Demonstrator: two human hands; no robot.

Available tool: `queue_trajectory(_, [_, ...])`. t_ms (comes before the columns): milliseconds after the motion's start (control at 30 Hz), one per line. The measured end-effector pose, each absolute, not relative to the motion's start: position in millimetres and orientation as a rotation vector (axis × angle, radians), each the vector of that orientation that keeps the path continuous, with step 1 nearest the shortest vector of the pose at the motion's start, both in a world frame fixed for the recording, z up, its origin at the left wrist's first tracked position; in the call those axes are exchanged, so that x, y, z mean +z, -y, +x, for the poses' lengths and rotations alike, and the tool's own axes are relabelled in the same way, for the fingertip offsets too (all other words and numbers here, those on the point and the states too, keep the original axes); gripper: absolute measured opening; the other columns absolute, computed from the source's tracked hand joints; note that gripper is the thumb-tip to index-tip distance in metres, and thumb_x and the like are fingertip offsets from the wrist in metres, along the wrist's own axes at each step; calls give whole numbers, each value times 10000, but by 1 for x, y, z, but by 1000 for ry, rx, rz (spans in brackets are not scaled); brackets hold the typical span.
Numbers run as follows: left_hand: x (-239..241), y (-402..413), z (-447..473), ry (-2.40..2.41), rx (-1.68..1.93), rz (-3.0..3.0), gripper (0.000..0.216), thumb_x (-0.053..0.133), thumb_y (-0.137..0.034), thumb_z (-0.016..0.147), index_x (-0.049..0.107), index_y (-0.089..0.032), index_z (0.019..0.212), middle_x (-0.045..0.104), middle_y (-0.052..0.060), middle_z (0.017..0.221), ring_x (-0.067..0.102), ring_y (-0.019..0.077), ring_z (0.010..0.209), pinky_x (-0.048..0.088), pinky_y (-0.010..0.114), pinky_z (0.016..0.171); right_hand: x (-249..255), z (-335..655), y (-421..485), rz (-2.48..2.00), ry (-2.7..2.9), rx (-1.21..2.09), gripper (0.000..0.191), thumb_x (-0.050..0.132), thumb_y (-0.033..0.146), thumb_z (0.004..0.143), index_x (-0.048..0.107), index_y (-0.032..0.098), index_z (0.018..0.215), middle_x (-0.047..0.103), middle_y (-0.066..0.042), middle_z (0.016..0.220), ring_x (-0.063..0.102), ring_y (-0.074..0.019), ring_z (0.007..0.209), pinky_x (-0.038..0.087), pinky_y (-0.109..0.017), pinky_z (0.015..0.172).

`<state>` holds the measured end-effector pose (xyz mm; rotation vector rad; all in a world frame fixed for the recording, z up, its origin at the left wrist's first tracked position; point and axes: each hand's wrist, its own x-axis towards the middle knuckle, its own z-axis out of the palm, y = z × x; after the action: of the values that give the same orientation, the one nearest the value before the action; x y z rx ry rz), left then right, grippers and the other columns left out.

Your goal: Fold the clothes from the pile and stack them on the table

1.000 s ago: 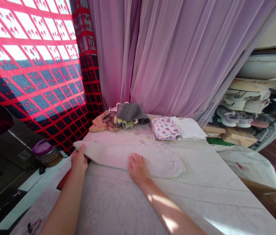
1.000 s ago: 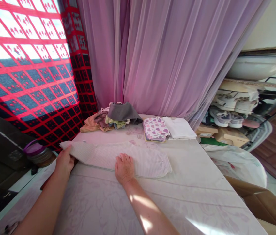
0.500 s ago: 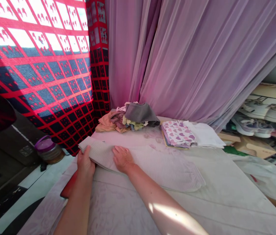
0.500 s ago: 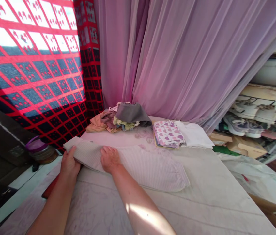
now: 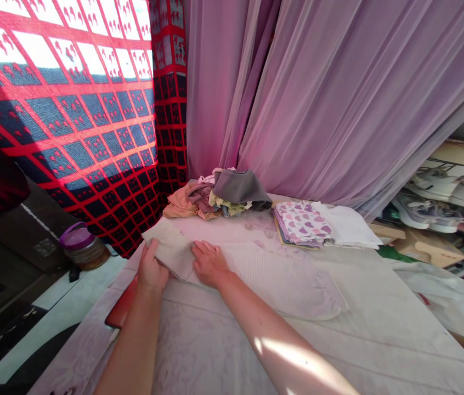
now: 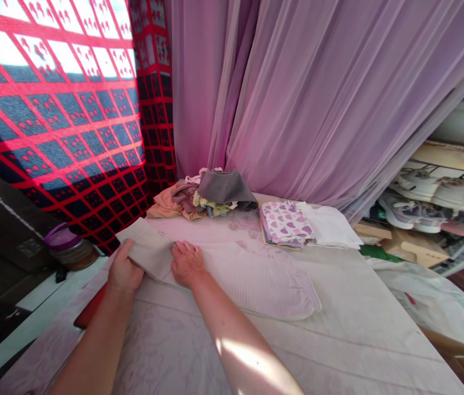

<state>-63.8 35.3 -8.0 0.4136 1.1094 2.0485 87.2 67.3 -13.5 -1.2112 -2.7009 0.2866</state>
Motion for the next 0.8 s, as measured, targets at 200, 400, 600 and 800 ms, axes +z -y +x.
queue_trajectory(200, [-1,-31,-60,-836,2028,285,285,545,-242,842,644,-183,1102,720,68,1075,649,212,1058,487,390,978,-6,80,-70,-1247,2645,481,481,418,196,840,504,201,1312,495,-82,1422,400,-246,1284,332,-460,994])
queue_trajectory(400, [5,-27,-53,-830,1908,349,323,609,-291,798,652,-166,1093,741,74,996,673,249,1013,505,423,947,2,87,-77,-1252,2298,882,500,481,93,726,611,212,1194,591,-72,1315,464,-216,1257,346,-387,1042])
queue_trajectory(600, [-2,-31,-19,-1012,1764,686,441,686,-403,738,643,-212,1133,714,64,1129,603,271,1159,443,435,1029,2,125,-69,-1303,1489,1534,426,323,352,934,557,183,1247,635,-129,1230,671,-184,941,529,-348,774])
queue_trajectory(800, [-22,-26,18,-1203,1264,1407,561,640,-465,773,604,-193,1262,571,92,1365,495,260,1288,345,412,1117,-4,157,-57,-1170,815,1928,555,317,601,911,588,177,1145,697,-101,1036,676,-178,790,532,-317,662])
